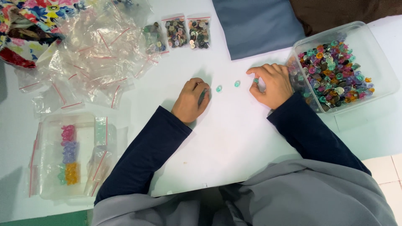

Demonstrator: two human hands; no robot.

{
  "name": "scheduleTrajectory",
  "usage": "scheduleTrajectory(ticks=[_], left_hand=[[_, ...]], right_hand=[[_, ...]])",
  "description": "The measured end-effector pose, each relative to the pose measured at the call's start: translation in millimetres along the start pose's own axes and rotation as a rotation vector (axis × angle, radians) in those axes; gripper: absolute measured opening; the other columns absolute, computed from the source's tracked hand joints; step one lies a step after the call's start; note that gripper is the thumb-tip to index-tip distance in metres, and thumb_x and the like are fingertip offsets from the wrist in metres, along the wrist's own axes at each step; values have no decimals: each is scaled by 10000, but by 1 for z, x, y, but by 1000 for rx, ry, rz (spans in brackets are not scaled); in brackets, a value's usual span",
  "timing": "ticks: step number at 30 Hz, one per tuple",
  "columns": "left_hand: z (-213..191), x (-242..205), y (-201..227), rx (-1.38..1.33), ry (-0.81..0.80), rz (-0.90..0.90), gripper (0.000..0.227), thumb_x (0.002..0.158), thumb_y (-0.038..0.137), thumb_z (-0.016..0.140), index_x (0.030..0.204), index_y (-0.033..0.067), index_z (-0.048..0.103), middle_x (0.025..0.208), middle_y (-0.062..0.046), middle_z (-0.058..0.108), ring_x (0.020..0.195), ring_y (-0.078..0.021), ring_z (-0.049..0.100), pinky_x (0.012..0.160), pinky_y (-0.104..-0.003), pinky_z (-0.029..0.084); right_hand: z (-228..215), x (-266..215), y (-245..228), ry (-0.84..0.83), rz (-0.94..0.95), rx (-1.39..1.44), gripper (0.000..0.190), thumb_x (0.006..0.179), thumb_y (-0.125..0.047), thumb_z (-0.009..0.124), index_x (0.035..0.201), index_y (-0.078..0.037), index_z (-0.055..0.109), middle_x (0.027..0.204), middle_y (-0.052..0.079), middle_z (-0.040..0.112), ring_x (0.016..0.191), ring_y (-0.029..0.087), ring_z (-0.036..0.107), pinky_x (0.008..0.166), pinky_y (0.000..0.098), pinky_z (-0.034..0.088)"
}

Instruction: Sorting small colorful plastic buttons from a container and placing them into individual plastic bags

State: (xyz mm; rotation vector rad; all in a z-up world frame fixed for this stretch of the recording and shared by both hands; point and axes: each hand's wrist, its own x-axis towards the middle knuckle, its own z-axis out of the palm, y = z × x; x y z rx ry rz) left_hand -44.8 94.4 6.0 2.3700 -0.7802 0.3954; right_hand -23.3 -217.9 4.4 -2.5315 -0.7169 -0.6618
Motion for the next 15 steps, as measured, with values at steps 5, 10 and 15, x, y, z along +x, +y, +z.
scheduleTrajectory(ticks=[5, 10, 15], left_hand=[[-5, 3, 7, 17, -4, -11, 118, 981, 85, 622, 1072, 23, 665, 1054, -133, 586, 920, -280, 663, 829, -343, 593], [-1, 2, 6, 45, 9, -16, 121, 992, 102, 633, 1085, 32, 668, 1057, -112, 586, 940, -255, 668, 847, -318, 593], [-1, 3, 6, 56, 12, -21, 127, 1000, 112, 629, 1088, 28, 666, 1076, -120, 588, 953, -266, 669, 856, -336, 596]], right_hand=[[-1, -2, 1, -10, -4, -5, 394, 769, -178, 718, 1158, -240, 728, 882, -29, 571, 851, 241, 594, 896, 418, 426], [-2, 0, -3, -3, -13, 12, 402, 781, -163, 715, 1179, -218, 717, 895, -7, 581, 866, 253, 605, 915, 414, 430], [-4, 0, -4, -10, -25, 13, 424, 795, -169, 711, 1216, -216, 701, 955, -5, 599, 908, 255, 619, 912, 414, 433]])
